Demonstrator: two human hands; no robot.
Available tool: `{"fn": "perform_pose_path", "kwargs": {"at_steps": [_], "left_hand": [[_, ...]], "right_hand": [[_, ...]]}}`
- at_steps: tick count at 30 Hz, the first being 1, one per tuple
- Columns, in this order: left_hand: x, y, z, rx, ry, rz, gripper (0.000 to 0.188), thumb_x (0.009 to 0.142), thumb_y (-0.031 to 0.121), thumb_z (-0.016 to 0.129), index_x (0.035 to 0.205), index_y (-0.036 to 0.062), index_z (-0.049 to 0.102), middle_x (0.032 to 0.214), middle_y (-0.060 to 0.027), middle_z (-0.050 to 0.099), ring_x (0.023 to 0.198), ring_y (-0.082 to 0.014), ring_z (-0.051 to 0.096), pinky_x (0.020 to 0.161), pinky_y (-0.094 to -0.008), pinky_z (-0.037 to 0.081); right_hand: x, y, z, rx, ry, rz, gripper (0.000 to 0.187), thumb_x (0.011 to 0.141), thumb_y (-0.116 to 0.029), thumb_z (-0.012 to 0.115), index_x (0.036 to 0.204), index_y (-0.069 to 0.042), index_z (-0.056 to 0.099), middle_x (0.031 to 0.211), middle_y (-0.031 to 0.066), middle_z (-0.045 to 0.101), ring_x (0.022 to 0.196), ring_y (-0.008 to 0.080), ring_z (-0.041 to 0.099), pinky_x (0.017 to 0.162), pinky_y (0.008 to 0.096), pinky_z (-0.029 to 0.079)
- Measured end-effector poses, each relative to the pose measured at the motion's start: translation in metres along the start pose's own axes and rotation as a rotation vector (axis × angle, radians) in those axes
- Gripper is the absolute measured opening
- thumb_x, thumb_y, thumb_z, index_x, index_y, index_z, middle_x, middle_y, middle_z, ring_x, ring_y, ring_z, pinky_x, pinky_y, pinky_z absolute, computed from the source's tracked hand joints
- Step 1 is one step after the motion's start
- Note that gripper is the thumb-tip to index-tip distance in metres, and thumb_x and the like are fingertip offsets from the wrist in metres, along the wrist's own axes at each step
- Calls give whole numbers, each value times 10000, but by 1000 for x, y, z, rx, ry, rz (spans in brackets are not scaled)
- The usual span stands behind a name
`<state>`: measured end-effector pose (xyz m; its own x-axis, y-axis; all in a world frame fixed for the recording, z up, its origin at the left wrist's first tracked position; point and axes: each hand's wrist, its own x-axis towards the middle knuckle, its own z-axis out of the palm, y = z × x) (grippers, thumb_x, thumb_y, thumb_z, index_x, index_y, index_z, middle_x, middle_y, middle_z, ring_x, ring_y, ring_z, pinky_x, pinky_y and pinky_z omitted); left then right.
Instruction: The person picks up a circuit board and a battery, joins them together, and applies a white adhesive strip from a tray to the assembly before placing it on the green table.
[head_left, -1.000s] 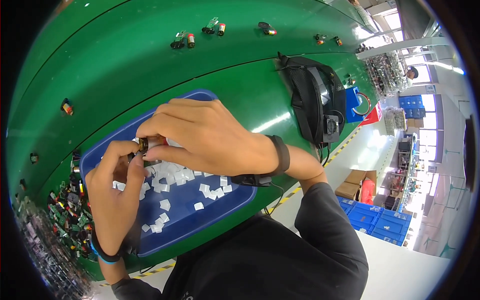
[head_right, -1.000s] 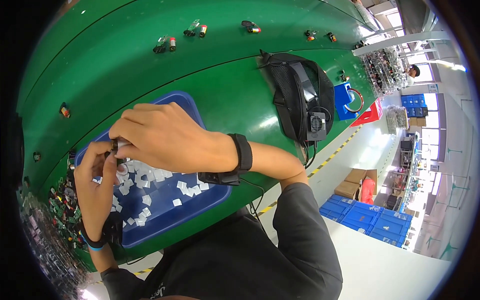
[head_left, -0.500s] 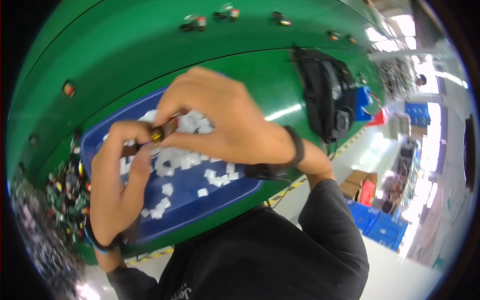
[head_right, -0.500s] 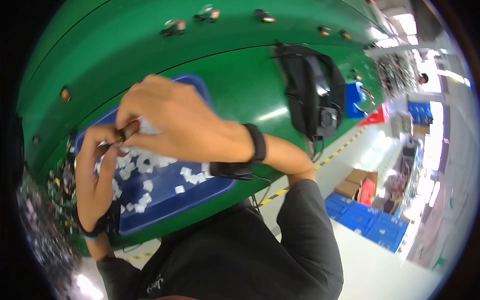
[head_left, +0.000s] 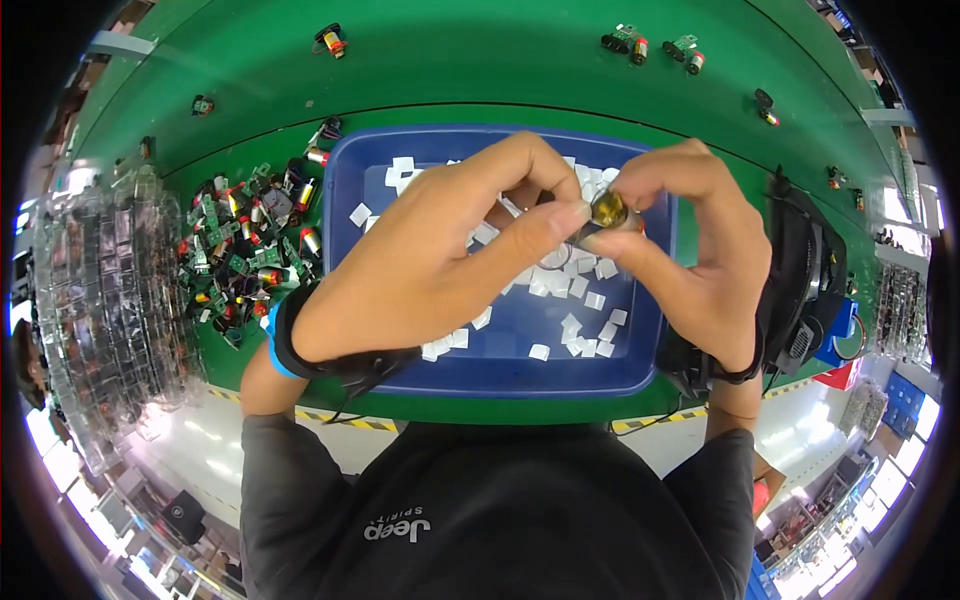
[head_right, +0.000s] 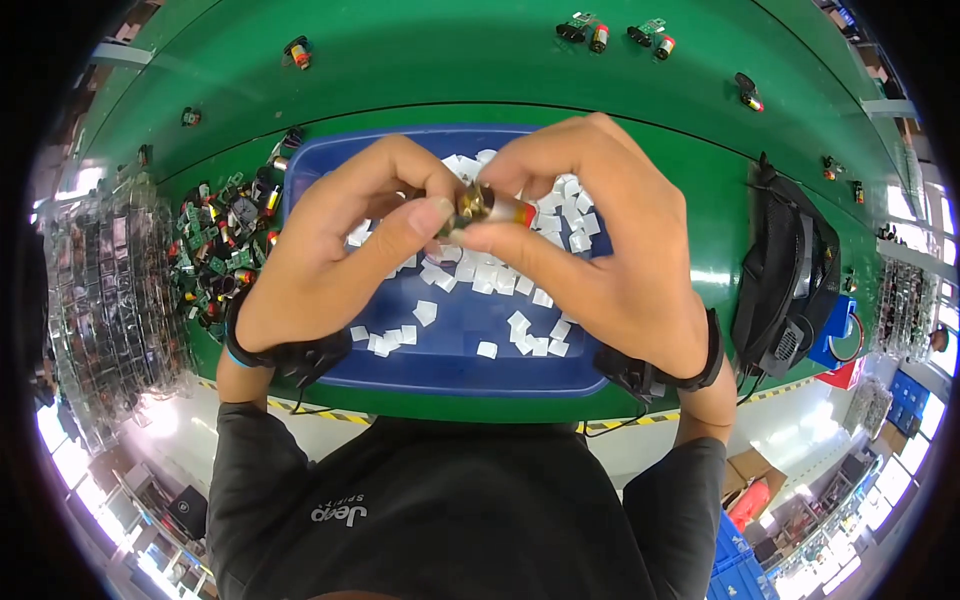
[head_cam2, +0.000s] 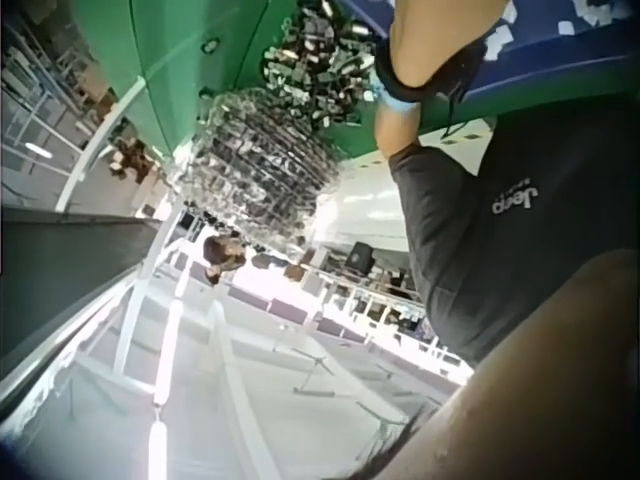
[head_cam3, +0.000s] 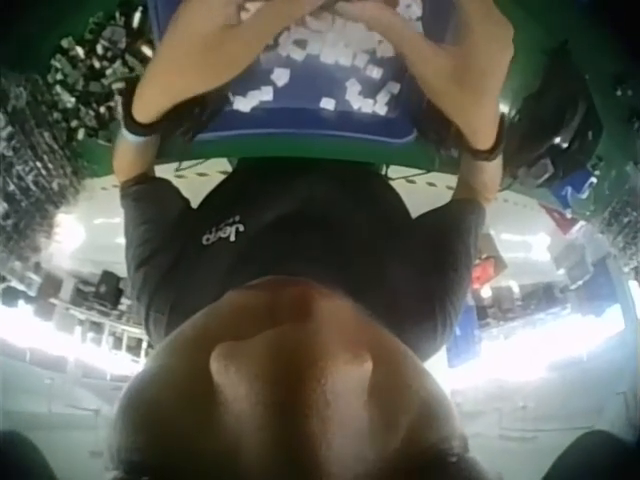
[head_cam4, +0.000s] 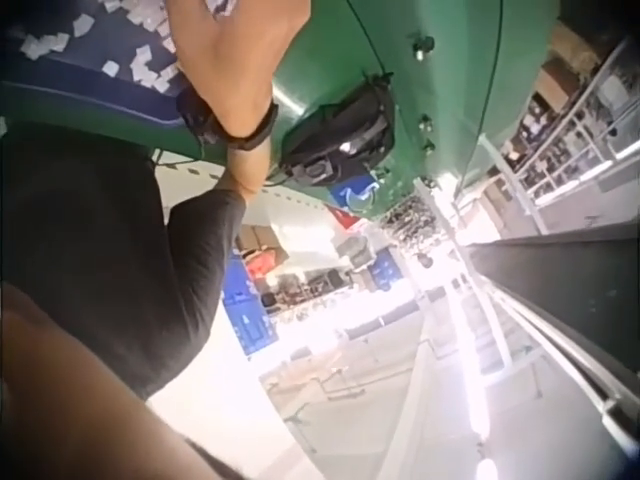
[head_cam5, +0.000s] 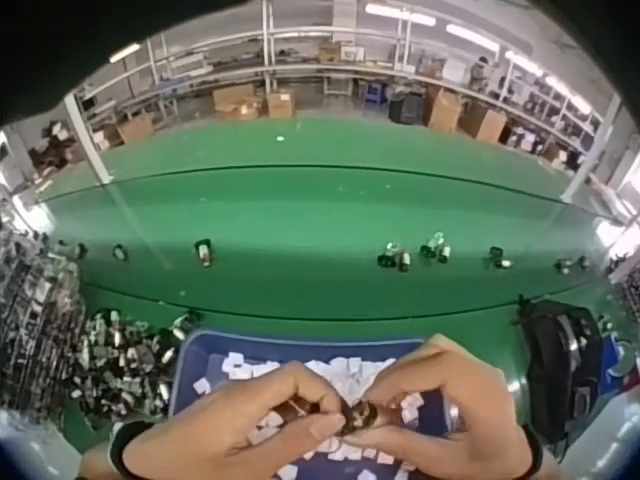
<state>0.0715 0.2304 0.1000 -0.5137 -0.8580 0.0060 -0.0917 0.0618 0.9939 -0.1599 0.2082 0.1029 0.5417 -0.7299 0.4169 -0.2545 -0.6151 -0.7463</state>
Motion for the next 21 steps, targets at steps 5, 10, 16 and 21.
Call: {"fn": "perform_pose_path", "kwargs": {"at_steps": [5,10,16,21], "left_hand": [[-1,6,0,-100,-14,-83,107,1027,113,569,1057,11,568,989,-43,608,823,-100,604,714,-255,533],[1,9,-4,-220,-87,-134,112,1018,114,580,1057,11,557,941,-36,604,822,-85,601,685,-247,535],[-6,17,10,158,59,-138,66,971,45,529,1029,15,540,944,-43,603,802,-90,592,651,-234,494],[-6,18,6,43,27,-167,102,922,53,450,988,20,521,996,-73,605,884,-124,567,760,-259,466]], "right_hand": [[3,-16,3,595,35,557,301,887,5,708,1151,17,565,916,34,612,832,108,573,746,261,481],[5,-18,-5,943,-67,697,258,928,1,652,1161,23,544,957,39,615,810,98,561,732,255,477],[-4,-17,8,260,65,266,332,812,5,782,1086,1,596,914,37,634,798,133,568,700,288,469],[1,-16,3,-170,17,-120,336,683,-28,871,954,-29,672,912,63,663,795,199,585,691,325,465]]}}
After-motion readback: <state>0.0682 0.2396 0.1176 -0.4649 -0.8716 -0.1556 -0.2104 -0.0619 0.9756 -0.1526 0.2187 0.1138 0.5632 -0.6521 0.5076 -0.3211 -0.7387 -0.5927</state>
